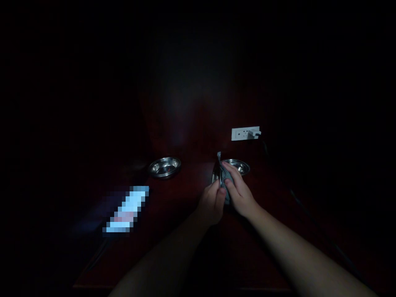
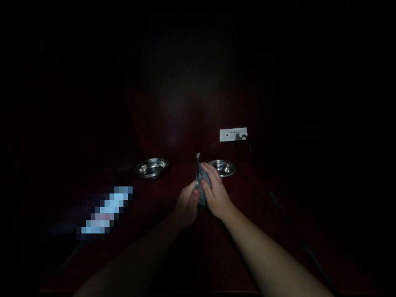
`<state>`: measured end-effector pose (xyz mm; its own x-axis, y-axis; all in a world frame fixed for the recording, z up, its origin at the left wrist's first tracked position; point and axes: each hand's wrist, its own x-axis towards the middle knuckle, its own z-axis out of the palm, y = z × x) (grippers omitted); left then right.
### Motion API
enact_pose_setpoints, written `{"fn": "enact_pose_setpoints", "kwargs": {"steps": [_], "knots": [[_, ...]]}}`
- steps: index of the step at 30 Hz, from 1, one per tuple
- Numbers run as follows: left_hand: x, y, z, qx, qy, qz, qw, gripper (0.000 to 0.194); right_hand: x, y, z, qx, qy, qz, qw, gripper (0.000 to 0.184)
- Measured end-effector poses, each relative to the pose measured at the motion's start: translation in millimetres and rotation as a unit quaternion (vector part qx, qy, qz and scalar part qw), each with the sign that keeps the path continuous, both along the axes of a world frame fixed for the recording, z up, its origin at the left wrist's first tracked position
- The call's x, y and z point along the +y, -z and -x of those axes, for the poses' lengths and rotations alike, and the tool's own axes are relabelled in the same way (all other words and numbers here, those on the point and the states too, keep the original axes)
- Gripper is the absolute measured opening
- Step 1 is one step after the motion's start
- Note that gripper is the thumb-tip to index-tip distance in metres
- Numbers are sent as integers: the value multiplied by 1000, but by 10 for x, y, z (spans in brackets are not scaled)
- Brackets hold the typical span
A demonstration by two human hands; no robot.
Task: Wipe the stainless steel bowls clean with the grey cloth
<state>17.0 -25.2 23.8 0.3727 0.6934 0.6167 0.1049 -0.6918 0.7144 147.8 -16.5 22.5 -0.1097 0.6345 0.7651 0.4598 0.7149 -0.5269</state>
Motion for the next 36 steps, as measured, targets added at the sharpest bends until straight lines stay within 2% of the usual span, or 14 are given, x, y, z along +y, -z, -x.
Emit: {"fn": "enact_pose_setpoints", "kwargs": {"steps": [4,12,19,24,26,32,34,36], "knots": [[11,20,1,53,-3,-23,998,36,49,20,-52,35,-10,43,998,43],[17,40,5,-6,-33,-2,999,38,3,36,-3,-56,9,-27,998,48],[59,64,12,48,-18,-33,998,35,90,79,-46,70,-7,68,995,42],[50,32,8,18,-20,-21,999,37,29,29,-31,-30,13,-14,999,47],[38,20,7,1,-18,-8,1000,39,15,16,-19,-40,9,-27,999,48],[29,26,16,-4,23,32,999,43,107,76,-45,104,-11,82,991,41],[35,25,21,13,31,14,999,45,113,78,-52,107,-7,78,991,41],[39,17,20,28,31,-3,999,46,89,57,-49,66,3,39,997,43]]}}
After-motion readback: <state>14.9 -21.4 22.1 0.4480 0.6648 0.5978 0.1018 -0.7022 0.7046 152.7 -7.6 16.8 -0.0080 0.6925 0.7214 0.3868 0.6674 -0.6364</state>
